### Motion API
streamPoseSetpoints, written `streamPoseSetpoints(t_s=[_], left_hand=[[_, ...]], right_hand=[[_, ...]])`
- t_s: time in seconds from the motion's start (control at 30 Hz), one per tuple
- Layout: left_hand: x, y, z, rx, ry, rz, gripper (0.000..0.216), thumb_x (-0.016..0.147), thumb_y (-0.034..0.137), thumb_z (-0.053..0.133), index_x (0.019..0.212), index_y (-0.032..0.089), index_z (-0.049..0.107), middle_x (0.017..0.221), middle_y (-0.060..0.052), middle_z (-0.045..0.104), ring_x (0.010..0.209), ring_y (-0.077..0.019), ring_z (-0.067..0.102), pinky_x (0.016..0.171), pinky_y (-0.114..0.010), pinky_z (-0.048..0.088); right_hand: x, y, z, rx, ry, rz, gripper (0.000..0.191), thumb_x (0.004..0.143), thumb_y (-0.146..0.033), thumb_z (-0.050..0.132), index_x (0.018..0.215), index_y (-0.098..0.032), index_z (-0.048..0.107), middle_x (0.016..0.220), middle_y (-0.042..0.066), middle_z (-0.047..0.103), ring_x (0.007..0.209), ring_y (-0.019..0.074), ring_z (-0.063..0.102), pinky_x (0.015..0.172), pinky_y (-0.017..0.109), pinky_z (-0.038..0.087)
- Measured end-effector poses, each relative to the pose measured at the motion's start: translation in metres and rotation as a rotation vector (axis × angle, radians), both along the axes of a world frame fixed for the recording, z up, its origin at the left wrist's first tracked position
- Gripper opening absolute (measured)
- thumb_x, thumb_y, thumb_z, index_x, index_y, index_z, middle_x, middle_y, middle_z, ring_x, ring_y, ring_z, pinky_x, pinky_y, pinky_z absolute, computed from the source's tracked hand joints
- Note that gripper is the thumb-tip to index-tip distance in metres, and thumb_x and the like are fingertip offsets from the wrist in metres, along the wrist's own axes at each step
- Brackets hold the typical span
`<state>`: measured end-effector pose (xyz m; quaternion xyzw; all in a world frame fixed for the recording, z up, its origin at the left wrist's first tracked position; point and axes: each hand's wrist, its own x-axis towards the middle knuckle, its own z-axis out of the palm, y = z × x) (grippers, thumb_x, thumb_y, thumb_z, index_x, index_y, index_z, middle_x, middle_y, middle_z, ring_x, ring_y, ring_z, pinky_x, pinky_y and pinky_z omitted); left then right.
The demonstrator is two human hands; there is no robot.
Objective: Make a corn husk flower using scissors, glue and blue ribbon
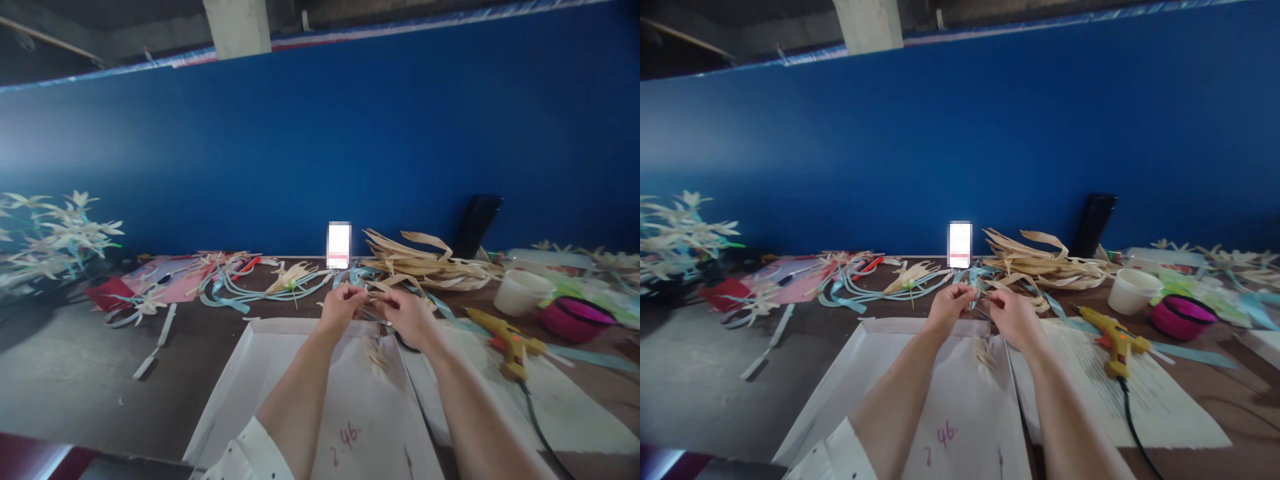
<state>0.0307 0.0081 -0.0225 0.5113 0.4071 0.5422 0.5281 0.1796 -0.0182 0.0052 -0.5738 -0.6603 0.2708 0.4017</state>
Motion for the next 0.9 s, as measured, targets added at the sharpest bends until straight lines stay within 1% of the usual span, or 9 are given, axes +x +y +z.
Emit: streamPoseSetpoints(t_s=[0.07, 0.13, 0.2, 0.3, 0.4, 0.5, 0.67, 0.77, 0.9], left_hand=[[0.0, 0.001, 0.0, -0.004, -0.002, 0.05, 0.028, 0.066, 0.04, 0.067, 0.073, 0.013, 0.063, 0.059, 0.001, 0.056, 0.044, -0.0044, 0.04, 0.042, -0.018, 0.031], [0.0, 0.002, 0.001, -0.016, -0.009, 0.074, 0.028, 0.066, 0.039, 0.066, 0.074, 0.013, 0.062, 0.063, -0.001, 0.06, 0.042, -0.0032, 0.039, 0.04, -0.018, 0.028], [0.001, 0.002, 0.001, -0.024, -0.012, 0.087, 0.028, 0.066, 0.039, 0.066, 0.075, 0.012, 0.062, 0.065, -0.002, 0.061, 0.041, -0.0027, 0.038, 0.039, -0.017, 0.027], [0.001, 0.003, 0.0, -0.018, 0.0, 0.1, 0.029, 0.066, 0.039, 0.066, 0.075, 0.012, 0.062, 0.065, -0.002, 0.062, 0.041, -0.0027, 0.039, 0.038, -0.017, 0.027], [0.001, 0.003, -0.001, -0.011, 0.013, 0.095, 0.03, 0.066, 0.04, 0.066, 0.074, 0.012, 0.063, 0.065, -0.002, 0.061, 0.042, -0.0028, 0.04, 0.038, -0.017, 0.028], [0.0, 0.002, 0.0, -0.003, 0.02, 0.085, 0.03, 0.066, 0.04, 0.066, 0.075, 0.012, 0.062, 0.066, -0.002, 0.061, 0.042, -0.003, 0.04, 0.038, -0.016, 0.028], [0.0, 0.003, -0.002, 0.011, 0.037, 0.075, 0.027, 0.067, 0.038, 0.065, 0.074, 0.012, 0.062, 0.066, -0.002, 0.061, 0.043, -0.0032, 0.04, 0.038, -0.017, 0.029], [0.0, 0.004, -0.005, 0.011, 0.034, 0.064, 0.026, 0.068, 0.038, 0.065, 0.075, 0.013, 0.062, 0.067, -0.002, 0.061, 0.045, -0.004, 0.042, 0.039, -0.017, 0.03], [0.0, 0.005, -0.005, -0.006, 0.02, 0.067, 0.026, 0.067, 0.037, 0.065, 0.075, 0.013, 0.062, 0.067, -0.002, 0.061, 0.045, -0.0041, 0.041, 0.039, -0.017, 0.03]], right_hand=[[0.005, -0.006, 0.004, -0.131, -0.268, 0.22, 0.01, 0.067, -0.027, 0.062, 0.061, -0.023, 0.069, 0.063, 0.002, 0.066, 0.062, 0.0177, 0.058, 0.055, 0.027, 0.035], [0.005, -0.01, 0.004, -0.229, -0.427, 0.31, 0.008, 0.064, -0.025, 0.062, 0.062, -0.024, 0.07, 0.062, 0.002, 0.066, 0.06, 0.0171, 0.057, 0.053, 0.027, 0.032], [0.003, -0.011, 0.002, -0.267, -0.535, 0.296, 0.008, 0.063, -0.027, 0.064, 0.065, -0.025, 0.071, 0.064, 0.002, 0.066, 0.061, 0.0178, 0.057, 0.052, 0.027, 0.03], [-0.001, -0.01, -0.003, -0.268, -0.627, 0.209, 0.011, 0.065, -0.032, 0.063, 0.067, -0.025, 0.071, 0.067, 0.004, 0.067, 0.062, 0.0191, 0.058, 0.053, 0.028, 0.029], [-0.002, -0.007, -0.006, -0.274, -0.642, 0.167, 0.014, 0.066, -0.037, 0.064, 0.067, -0.025, 0.071, 0.067, 0.005, 0.067, 0.062, 0.0191, 0.058, 0.053, 0.028, 0.03], [-0.002, -0.008, -0.006, -0.284, -0.612, 0.218, 0.013, 0.062, -0.037, 0.067, 0.064, -0.024, 0.071, 0.065, 0.004, 0.066, 0.061, 0.0186, 0.058, 0.052, 0.027, 0.029], [-0.003, -0.01, -0.006, -0.288, -0.57, 0.257, 0.006, 0.056, -0.028, 0.071, 0.059, -0.024, 0.07, 0.061, 0.003, 0.065, 0.056, 0.0163, 0.056, 0.051, 0.026, 0.028], [-0.002, -0.01, -0.007, -0.287, -0.567, 0.302, 0.002, 0.057, -0.022, 0.067, 0.057, -0.023, 0.069, 0.057, 0.002, 0.063, 0.053, 0.0145, 0.054, 0.05, 0.026, 0.028], [0.002, -0.008, -0.006, -0.276, -0.486, 0.366, 0.005, 0.061, -0.023, 0.064, 0.062, -0.022, 0.069, 0.059, 0.001, 0.064, 0.056, 0.0149, 0.055, 0.05, 0.025, 0.03]])
